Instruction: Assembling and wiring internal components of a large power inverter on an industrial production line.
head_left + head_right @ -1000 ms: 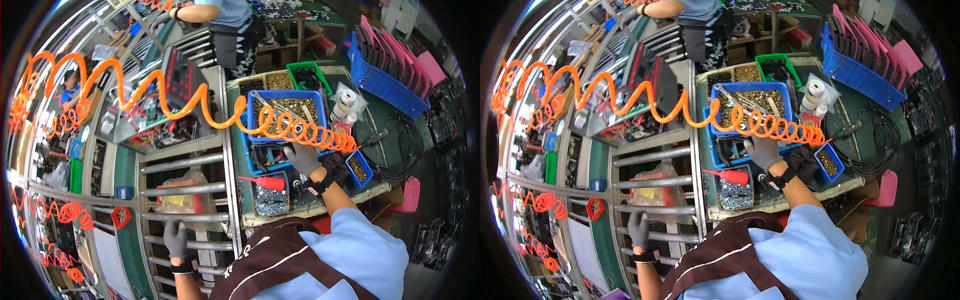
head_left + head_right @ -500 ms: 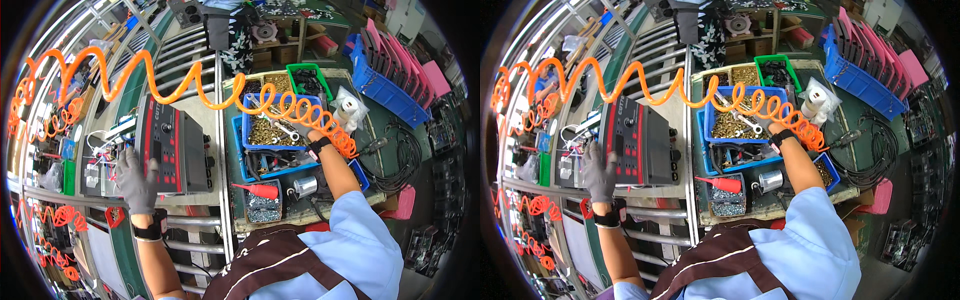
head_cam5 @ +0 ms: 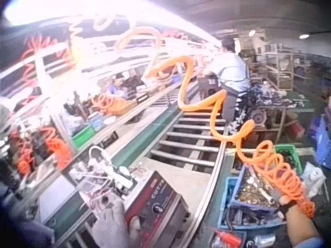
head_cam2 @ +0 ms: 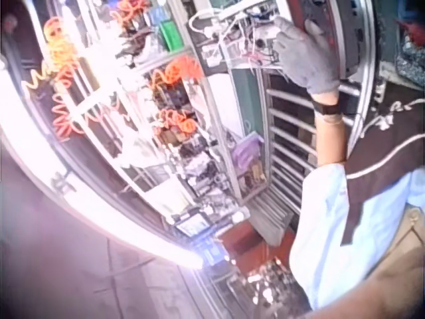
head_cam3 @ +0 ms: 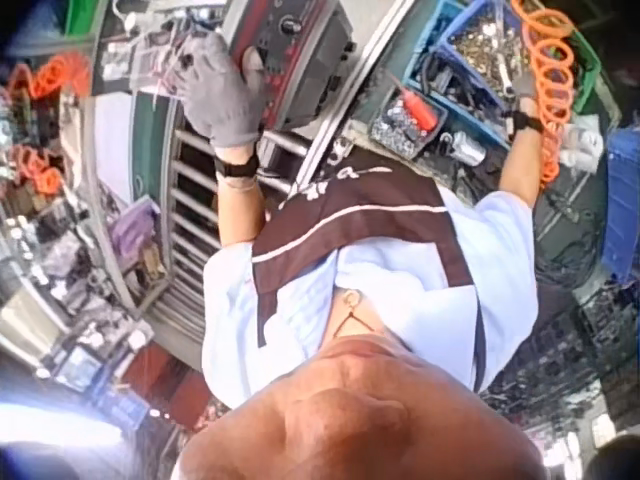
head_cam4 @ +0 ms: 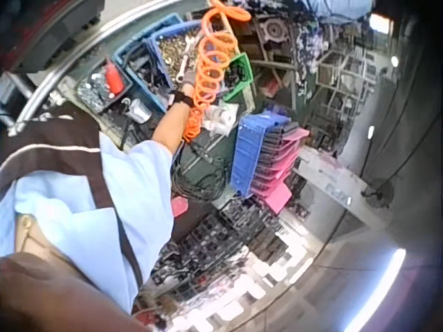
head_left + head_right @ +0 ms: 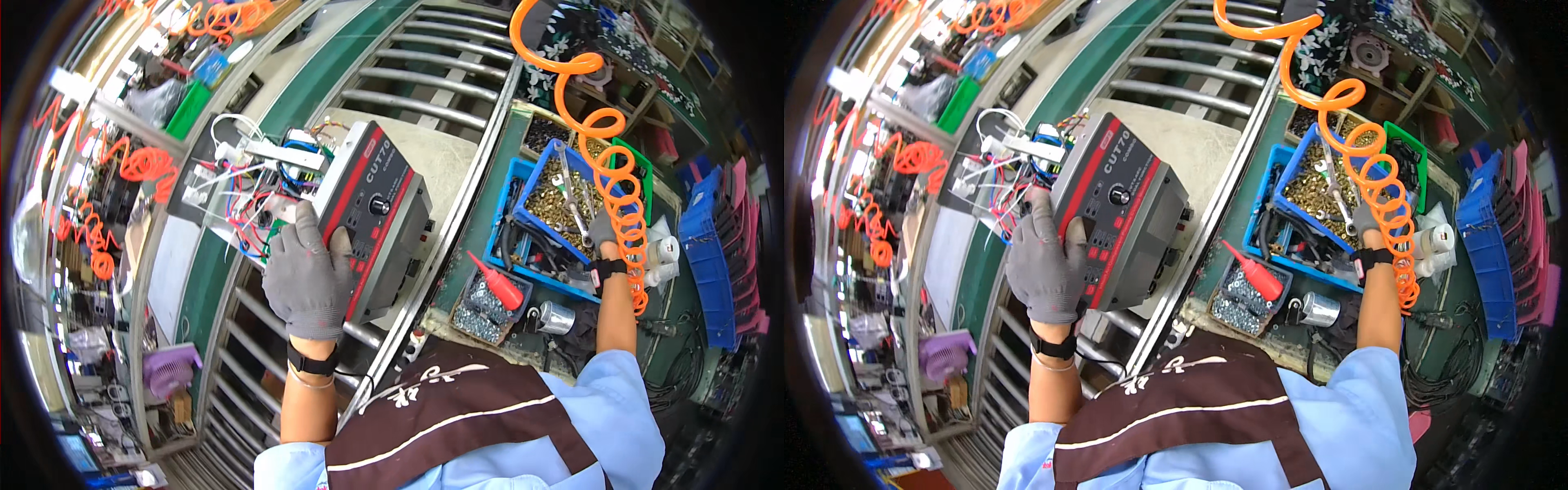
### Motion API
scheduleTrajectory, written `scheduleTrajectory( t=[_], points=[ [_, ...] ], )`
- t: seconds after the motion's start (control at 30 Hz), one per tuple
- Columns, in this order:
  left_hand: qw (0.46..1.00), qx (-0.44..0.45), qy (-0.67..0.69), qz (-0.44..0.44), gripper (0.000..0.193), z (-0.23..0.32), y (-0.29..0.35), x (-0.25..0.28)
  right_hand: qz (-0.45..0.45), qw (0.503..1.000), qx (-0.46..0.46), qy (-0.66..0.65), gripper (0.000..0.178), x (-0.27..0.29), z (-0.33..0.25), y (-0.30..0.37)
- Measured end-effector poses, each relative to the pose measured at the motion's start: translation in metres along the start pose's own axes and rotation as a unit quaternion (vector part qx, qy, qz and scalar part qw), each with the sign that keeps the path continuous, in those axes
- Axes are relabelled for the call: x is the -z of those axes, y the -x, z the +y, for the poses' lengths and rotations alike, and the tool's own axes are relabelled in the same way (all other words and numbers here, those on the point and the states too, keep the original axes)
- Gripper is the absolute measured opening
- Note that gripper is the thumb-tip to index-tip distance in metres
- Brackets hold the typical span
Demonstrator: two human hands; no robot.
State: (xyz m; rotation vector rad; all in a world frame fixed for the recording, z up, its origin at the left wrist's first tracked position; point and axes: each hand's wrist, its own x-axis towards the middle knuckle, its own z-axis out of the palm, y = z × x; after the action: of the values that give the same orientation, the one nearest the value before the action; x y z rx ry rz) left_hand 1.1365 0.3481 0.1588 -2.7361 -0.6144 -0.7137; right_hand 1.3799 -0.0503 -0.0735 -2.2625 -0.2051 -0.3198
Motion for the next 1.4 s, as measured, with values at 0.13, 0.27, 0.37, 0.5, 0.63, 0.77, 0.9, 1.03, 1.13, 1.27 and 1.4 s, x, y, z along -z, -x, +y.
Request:
scheduleTrajectory(
  t=[0.13, 0.27, 0.37, 0.5, 0.63, 0.77, 0.9, 1.03, 1.13, 1.27, 1.4],
  points=[
    [1.000, 0.008, -0.010, 0.004, 0.044, -0.021, 0.024, 0.010, 0.012, 1.000, -0.006, 0.007, 0.023, 0.001, 0.013, 0.016],
    [0.999, 0.021, -0.004, 0.024, 0.036, -0.035, 0.040, 0.015, 0.047, 0.999, -0.021, 0.011, 0.023, -0.020, -0.002, 0.010],
    [0.996, 0.036, 0.064, 0.055, 0.026, -0.047, 0.054, 0.019, -0.035, 0.959, -0.215, -0.181, 0.024, -0.029, -0.080, 0.020],
    [0.993, 0.068, 0.093, 0.039, 0.023, -0.052, 0.062, 0.029, -0.174, 0.942, -0.077, -0.278, 0.020, -0.072, -0.194, 0.041],
    [0.989, 0.109, 0.096, 0.039, 0.025, -0.057, 0.071, 0.030, -0.379, 0.771, 0.026, -0.511, 0.025, -0.143, -0.289, 0.039],
    [0.985, 0.136, 0.100, 0.025, 0.026, -0.058, 0.077, 0.040, -0.465, 0.728, -0.077, -0.498, 0.017, -0.180, -0.341, 0.047],
    [0.982, 0.161, 0.097, 0.026, 0.026, -0.059, 0.081, 0.038, -0.431, 0.651, -0.185, -0.598, 0.018, -0.190, -0.345, 0.068],
    [0.977, 0.176, 0.113, 0.037, 0.024, -0.067, 0.083, 0.036, -0.486, 0.626, -0.160, -0.588, 0.020, -0.191, -0.347, 0.064],
    [0.975, 0.188, 0.112, 0.032, 0.024, -0.060, 0.085, 0.042, -0.493, 0.614, -0.147, -0.598, 0.019, -0.191, -0.344, 0.065],
    [0.972, 0.194, 0.128, -0.010, 0.026, -0.067, 0.087, 0.047, -0.504, 0.594, -0.126, -0.615, 0.017, -0.189, -0.339, 0.064],
    [0.977, 0.136, 0.156, -0.049, 0.035, -0.086, 0.099, 0.061, -0.552, 0.557, -0.094, -0.614, 0.023, -0.191, -0.325, 0.054]
  ],
)
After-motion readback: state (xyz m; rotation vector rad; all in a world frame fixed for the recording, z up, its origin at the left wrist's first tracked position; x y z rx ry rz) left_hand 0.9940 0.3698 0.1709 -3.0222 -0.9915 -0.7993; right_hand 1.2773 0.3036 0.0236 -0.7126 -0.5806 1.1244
